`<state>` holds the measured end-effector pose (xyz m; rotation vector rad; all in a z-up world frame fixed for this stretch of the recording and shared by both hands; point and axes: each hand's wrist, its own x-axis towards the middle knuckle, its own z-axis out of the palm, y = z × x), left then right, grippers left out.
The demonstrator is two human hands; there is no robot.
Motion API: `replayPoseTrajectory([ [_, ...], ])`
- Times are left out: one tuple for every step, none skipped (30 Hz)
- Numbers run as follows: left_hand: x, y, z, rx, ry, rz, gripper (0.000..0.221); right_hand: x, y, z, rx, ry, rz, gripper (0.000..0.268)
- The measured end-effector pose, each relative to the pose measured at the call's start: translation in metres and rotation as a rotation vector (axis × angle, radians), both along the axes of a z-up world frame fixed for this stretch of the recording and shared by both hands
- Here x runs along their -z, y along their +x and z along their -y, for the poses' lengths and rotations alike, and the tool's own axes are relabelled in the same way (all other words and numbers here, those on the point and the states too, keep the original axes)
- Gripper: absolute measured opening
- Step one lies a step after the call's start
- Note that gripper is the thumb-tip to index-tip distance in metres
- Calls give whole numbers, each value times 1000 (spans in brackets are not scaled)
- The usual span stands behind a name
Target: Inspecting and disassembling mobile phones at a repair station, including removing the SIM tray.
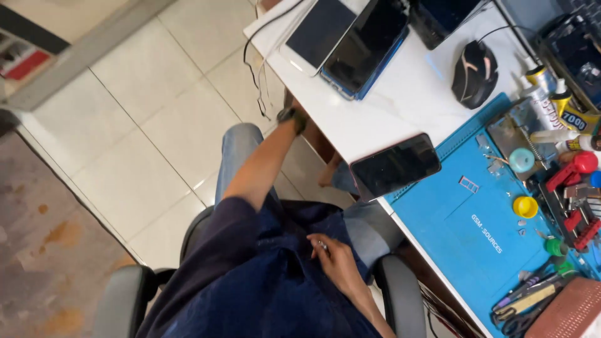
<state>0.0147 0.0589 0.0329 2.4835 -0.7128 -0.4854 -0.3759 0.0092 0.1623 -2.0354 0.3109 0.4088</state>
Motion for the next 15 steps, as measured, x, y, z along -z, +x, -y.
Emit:
replayPoseTrajectory([
  [3,-5,-20,29,46,2,11,0,-1,-2,7,4,19,35],
  [6,-9,-33,61,88,8,13,0,0,-3,-31,-3,-16,33],
  [9,-11,-38,92,131,14,15,1,2,-4,-68,-11,-51,32],
  [23,-38,-83,107,130,24,15,-3,1,-5,-52,-11,-42,32],
  [36,-63,-124,68,224,192,27,-6,0,-6,-86,5,-97,33],
  [45,-85,-162,19,316,364,60,-8,1,-6,-129,22,-149,34],
  [12,-98,-168,25,315,376,60,-11,4,-6,-121,22,-137,34],
  [-20,-114,-177,-165,273,99,68,-14,4,-8,-140,41,-162,33],
  [-53,-131,-187,-354,225,-179,78,-17,4,-10,-159,59,-187,32],
  [-66,-146,-191,-355,229,-177,78,-19,1,-11,-160,63,-185,32],
  [-79,-163,-194,-506,238,-300,89,-22,-2,-11,-210,44,-174,33],
  [-91,-174,-196,-656,240,-415,100,-23,-2,-10,-258,21,-154,35],
  [-101,-184,-196,-655,237,-404,100,-22,-6,-8,-256,21,-143,35],
  [-110,-195,-197,-707,224,-448,101,-21,-9,-5,-284,6,-170,36],
  [-119,-206,-198,-759,209,-493,103,-19,-12,-3,-311,-9,-196,38],
])
